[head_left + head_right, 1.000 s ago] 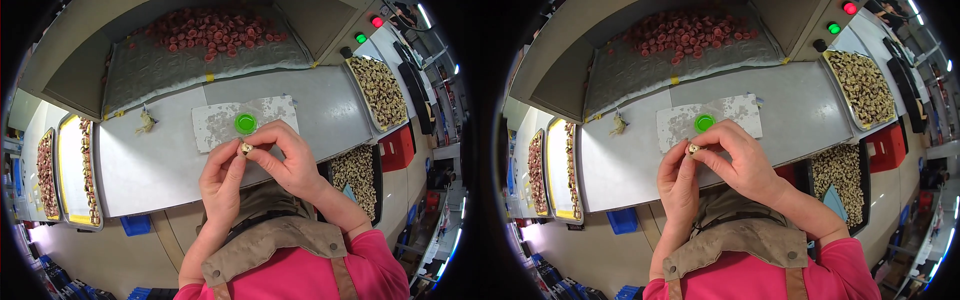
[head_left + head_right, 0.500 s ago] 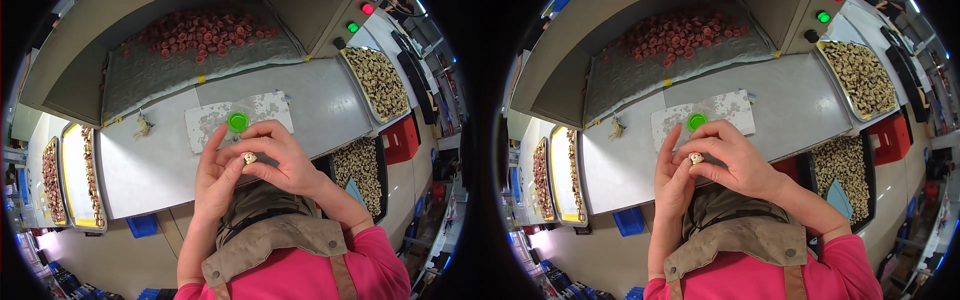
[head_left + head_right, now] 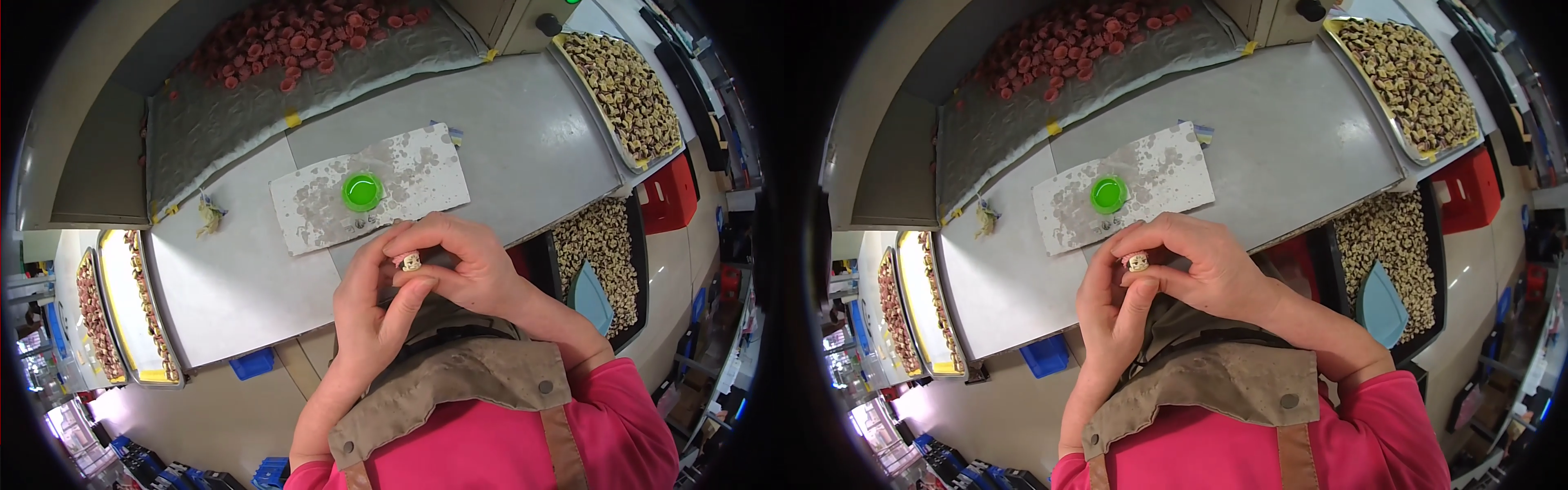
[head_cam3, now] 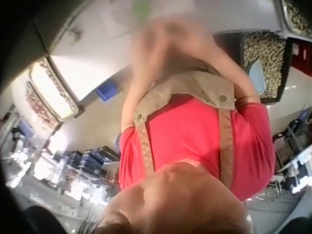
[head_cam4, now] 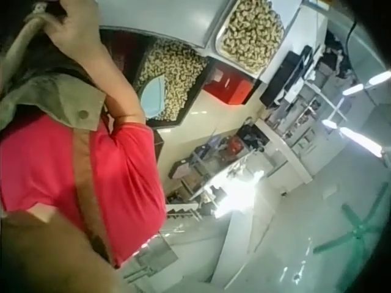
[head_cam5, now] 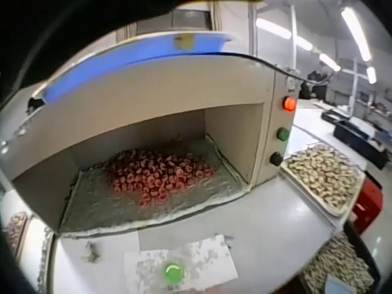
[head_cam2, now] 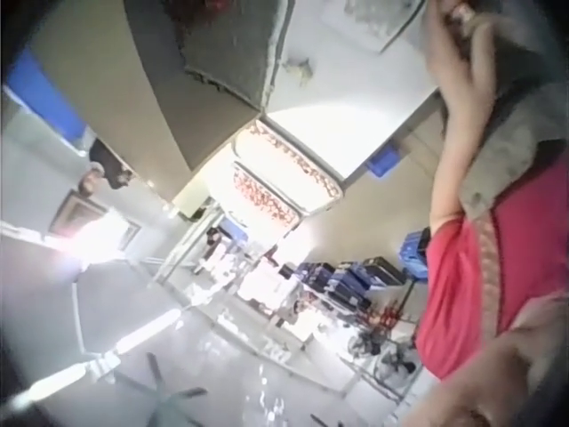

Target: The person assembles figurines by picking up component parts, dipping them into adhesive, joining the parts together, and placing the assembled pieces onto a tray.

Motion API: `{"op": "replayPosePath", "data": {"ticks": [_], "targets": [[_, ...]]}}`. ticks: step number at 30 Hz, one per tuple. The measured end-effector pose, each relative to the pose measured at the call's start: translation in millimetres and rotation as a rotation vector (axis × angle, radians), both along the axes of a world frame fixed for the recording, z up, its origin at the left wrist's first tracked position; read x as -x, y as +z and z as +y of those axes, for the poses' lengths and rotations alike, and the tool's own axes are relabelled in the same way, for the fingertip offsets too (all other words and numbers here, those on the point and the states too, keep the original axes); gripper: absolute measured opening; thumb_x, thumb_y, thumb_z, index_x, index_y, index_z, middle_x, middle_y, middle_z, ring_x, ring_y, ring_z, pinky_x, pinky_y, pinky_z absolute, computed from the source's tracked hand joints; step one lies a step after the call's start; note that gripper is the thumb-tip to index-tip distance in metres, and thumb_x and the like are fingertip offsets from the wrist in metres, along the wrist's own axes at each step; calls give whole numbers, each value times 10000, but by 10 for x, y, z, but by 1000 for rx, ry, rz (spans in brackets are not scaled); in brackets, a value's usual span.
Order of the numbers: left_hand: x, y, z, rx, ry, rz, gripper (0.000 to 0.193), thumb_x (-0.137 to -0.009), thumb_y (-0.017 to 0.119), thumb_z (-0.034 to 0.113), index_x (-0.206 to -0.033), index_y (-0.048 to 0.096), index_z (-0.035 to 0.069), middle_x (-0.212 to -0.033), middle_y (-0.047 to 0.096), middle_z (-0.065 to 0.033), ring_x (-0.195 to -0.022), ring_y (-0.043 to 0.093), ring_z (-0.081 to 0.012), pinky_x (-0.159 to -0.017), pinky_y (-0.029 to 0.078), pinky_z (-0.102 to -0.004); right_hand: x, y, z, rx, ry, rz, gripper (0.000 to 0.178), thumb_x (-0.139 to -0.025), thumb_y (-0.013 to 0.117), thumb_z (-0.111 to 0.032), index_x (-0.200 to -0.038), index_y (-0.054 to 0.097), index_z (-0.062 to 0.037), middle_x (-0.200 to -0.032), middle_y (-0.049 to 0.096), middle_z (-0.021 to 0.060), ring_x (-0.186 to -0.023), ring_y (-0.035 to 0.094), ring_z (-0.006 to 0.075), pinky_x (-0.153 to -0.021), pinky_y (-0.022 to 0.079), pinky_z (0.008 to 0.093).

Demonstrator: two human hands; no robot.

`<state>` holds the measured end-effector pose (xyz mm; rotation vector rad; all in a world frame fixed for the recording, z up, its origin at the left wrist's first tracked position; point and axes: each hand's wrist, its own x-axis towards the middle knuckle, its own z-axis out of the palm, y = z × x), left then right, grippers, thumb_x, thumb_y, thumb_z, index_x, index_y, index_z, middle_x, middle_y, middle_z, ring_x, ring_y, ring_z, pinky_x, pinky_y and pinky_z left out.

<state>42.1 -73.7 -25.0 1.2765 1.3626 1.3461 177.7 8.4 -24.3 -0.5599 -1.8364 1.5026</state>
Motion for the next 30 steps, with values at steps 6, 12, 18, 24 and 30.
{"op": "replayPosePath", "data": {"ticks": [6, 12, 18, 24, 30], "targets": [[-91, 166, -34, 209, 39, -491, 534, -855, 602, 183, -1281, 358, -28, -1196, 483, -135, -1052, 525, -179, -896, 426, -301, -18, 41, -38, -111, -31, -43, 257, -767, 682, -82, -1012, 609, -49, -974, 592, 70, -880, 589, 178, -738, 492, 274], [-75, 215, -23, 307, 4, -875, 578, -865, 511, 271, -1312, 274, -10, -1170, 480, -138, -1060, 523, -219, -899, 430, -349, -120, 132, -17, -337, -83, -59, 287, -767, 677, -105, -1047, 628, -67, -1031, 534, 67, -935, 528, 190, -783, 463, 278], [-140, 179, -51, 318, -33, -954, 552, -839, 526, 207, -1294, 294, -1, -1162, 484, -149, -1045, 533, -237, -898, 432, -353, -180, 156, -68, -337, -53, -101, 313, -763, 677, -98, -1068, 616, -64, -986, 554, 63, -914, 522, 182, -769, 451, 283], [-121, 151, -51, 322, -29, -995, 550, -825, 534, 173, -1291, 297, 2, -1117, 513, -148, -1022, 543, -241, -897, 432, -348, -161, 122, -97, -170, -70, -91, 270, -743, 689, -75, -989, 583, -49, -958, 585, 56, -870, 550, 201, -760, 456, 290], [-149, 208, -6, 309, 17, -979, 538, -788, 583, 182, -1259, 372, 27, -1071, 542, -98, -983, 554, -194, -844, 456, -309, -151, 151, -50, -254, -64, -78, 238, -739, 696, -72, -944, 576, -52, -925, 599, 58, -862, 556, 198, -733, 463, 287]]}}
